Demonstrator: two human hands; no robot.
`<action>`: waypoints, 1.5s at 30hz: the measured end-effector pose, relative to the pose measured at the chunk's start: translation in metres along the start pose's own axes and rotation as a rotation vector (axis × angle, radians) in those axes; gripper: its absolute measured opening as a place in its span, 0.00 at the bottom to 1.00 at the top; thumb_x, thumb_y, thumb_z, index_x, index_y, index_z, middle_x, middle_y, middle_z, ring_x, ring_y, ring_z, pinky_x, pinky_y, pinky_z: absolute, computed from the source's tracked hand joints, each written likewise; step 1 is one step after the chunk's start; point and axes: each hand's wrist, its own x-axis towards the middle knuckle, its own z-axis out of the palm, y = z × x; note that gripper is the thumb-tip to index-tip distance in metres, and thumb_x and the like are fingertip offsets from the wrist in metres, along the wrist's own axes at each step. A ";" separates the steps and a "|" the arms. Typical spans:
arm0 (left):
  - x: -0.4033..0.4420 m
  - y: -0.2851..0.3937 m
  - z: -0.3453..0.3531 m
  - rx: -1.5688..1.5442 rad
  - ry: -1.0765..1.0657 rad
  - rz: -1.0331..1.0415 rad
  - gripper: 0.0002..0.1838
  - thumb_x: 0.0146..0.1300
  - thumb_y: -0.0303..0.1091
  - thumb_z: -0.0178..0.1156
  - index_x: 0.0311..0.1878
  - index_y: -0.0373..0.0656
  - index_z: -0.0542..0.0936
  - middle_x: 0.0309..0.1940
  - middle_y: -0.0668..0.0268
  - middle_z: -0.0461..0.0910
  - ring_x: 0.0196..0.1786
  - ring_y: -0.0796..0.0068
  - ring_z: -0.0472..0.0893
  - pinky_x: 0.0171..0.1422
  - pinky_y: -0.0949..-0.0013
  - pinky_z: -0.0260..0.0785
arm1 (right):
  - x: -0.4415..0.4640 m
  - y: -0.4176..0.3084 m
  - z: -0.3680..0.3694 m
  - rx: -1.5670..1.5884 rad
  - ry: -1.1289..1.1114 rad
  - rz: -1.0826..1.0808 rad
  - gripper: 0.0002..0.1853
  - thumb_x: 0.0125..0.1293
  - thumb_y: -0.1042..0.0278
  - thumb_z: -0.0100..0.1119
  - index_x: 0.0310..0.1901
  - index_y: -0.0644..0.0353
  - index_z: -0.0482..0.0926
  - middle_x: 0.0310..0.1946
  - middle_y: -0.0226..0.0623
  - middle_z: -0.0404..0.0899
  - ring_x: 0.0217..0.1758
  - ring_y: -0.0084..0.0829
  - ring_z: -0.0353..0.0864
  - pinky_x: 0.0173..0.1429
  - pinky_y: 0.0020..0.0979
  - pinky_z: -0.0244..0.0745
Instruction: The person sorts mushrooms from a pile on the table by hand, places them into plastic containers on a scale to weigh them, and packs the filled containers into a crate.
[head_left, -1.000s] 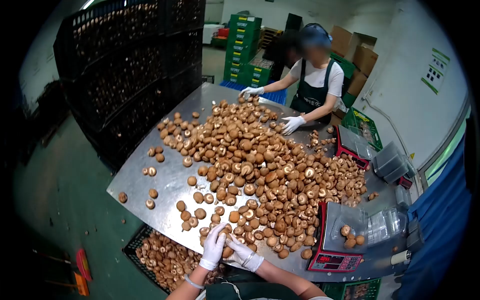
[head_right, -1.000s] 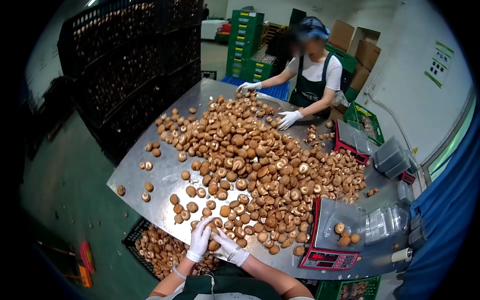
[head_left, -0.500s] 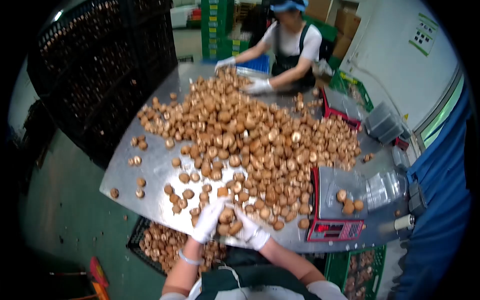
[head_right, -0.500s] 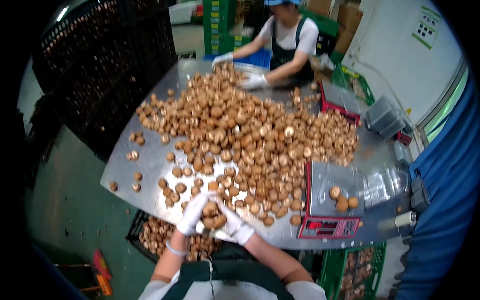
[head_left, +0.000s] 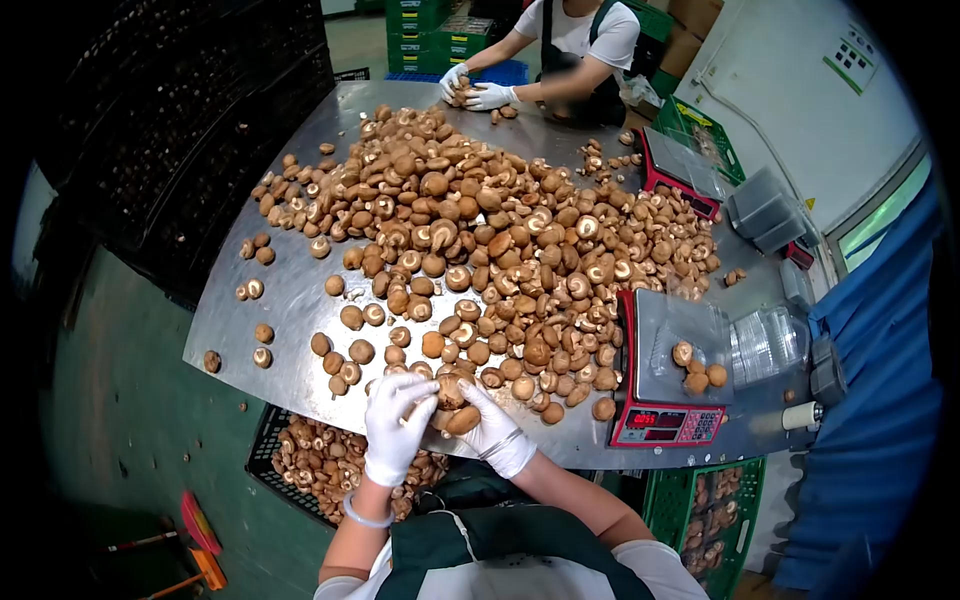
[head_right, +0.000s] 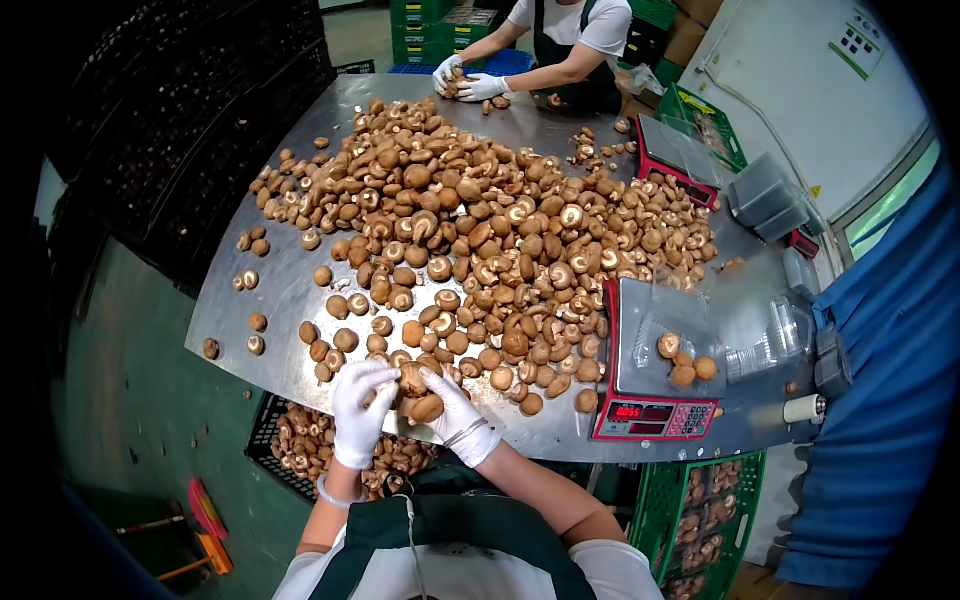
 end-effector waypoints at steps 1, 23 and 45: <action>-0.003 0.006 -0.004 0.091 -0.032 0.053 0.12 0.46 0.23 0.66 0.37 0.42 0.82 0.38 0.62 0.77 0.44 0.62 0.76 0.51 0.64 0.68 | -0.001 0.000 0.005 0.002 0.003 -0.006 0.22 0.68 0.64 0.54 0.62 0.56 0.64 0.55 0.36 0.71 0.58 0.31 0.73 0.56 0.33 0.77; -0.014 -0.015 -0.012 0.273 -0.030 0.256 0.13 0.47 0.25 0.65 0.36 0.46 0.74 0.32 0.64 0.72 0.40 0.60 0.72 0.47 0.60 0.64 | 0.006 0.013 0.032 -0.213 0.119 -0.149 0.21 0.67 0.69 0.56 0.59 0.57 0.65 0.52 0.34 0.72 0.52 0.29 0.76 0.55 0.31 0.75; -0.051 -0.024 -0.024 -0.104 -0.061 -0.265 0.28 0.48 0.21 0.65 0.56 0.36 0.72 0.53 0.56 0.74 0.57 0.60 0.73 0.65 0.64 0.61 | 0.024 0.035 -0.004 -0.150 0.170 0.044 0.23 0.68 0.49 0.52 0.57 0.57 0.70 0.52 0.32 0.74 0.54 0.25 0.75 0.56 0.31 0.73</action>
